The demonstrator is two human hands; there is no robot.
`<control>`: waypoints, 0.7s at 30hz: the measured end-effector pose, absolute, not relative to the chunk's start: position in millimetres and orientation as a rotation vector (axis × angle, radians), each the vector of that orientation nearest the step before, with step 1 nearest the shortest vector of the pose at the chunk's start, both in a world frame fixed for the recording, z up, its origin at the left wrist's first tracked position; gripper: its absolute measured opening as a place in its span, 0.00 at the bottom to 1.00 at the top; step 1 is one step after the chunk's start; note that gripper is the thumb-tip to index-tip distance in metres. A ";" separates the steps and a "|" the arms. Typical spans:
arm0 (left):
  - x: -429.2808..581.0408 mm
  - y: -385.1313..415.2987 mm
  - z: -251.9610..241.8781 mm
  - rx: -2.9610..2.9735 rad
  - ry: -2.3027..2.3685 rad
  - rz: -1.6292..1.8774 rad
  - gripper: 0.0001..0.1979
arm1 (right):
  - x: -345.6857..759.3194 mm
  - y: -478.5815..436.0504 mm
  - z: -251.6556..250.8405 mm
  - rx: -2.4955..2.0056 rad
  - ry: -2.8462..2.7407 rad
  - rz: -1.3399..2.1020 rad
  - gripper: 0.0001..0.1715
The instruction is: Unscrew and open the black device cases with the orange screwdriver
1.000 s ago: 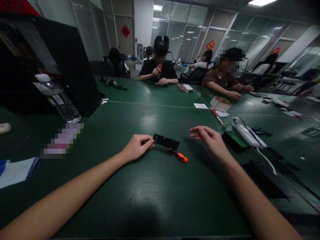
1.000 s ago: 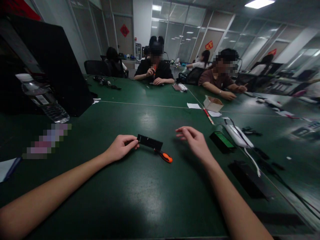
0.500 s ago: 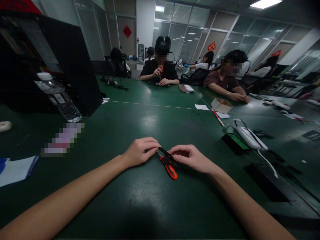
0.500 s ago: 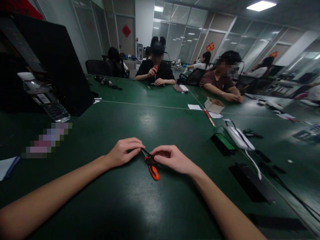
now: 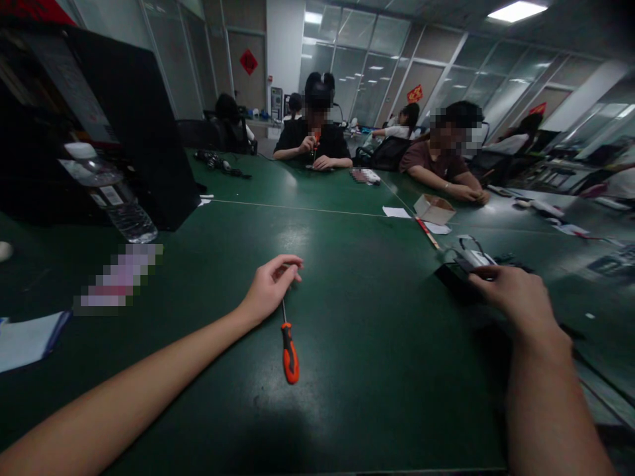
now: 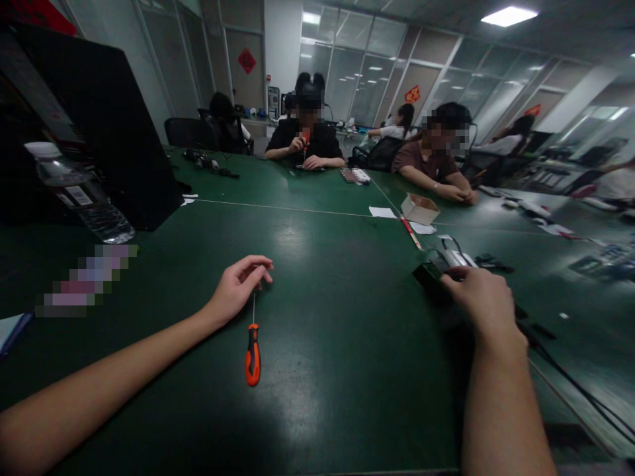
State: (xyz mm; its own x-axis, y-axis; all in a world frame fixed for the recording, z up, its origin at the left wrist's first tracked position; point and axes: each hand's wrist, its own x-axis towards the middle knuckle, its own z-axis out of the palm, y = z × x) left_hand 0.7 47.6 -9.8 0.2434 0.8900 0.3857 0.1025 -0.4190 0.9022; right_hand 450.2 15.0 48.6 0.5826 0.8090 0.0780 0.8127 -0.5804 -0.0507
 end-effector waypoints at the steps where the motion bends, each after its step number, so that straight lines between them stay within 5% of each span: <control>1: 1.0 48.6 -10.3 1.646 0.926 1.281 0.12 | 452.0 15.0 46.1 -2.724 -1.406 -0.070 0.25; 21: -0.4 52.6 -12.8 1.555 0.938 1.356 0.12 | 445.7 17.4 46.2 -2.804 -1.450 0.057 0.28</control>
